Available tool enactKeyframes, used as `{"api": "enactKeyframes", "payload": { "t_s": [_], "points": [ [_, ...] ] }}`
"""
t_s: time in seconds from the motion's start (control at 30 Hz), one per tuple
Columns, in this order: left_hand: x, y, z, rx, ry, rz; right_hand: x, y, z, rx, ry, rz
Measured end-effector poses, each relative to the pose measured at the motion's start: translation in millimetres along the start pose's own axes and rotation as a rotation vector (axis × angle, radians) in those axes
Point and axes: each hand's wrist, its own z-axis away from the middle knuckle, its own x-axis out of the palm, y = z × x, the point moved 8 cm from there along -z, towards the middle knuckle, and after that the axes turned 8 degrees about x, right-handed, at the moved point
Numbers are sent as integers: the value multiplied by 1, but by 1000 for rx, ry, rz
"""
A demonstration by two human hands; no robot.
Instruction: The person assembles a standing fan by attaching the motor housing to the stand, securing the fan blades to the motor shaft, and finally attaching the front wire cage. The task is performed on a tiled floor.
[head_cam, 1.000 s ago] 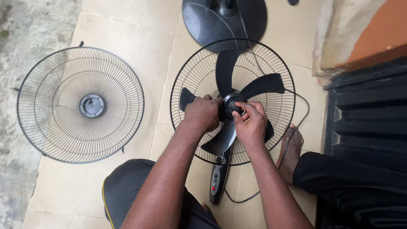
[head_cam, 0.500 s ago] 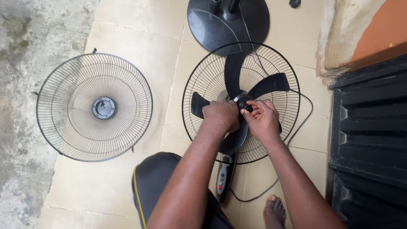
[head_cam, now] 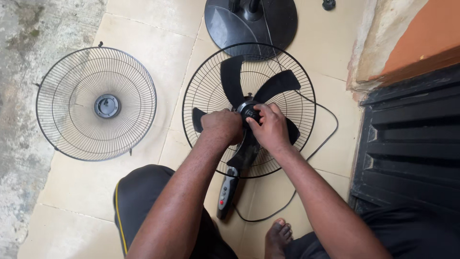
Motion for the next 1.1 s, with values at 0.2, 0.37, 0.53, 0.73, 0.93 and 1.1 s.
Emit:
{"api": "enactKeyframes", "payload": {
  "t_s": [0.2,0.37,0.53,0.73,0.93,1.1],
  "points": [
    [-6,-5,41,-117,104,52,7,2,-8,-44,-123,129],
    [5,-7,73,-116,119,13,11,-3,-16,-157,-252,232],
    [7,0,120,-64,37,-146,-6,-13,-23,-172,-395,242],
    [7,8,157,-148,-86,-146,-25,-23,-32,-69,-439,271],
    [31,4,136,-55,-54,-79,-6,-57,-34,-261,-556,287],
    [32,-22,104,13,165,-134,7,-73,-28,-332,-552,405]
  ]
}}
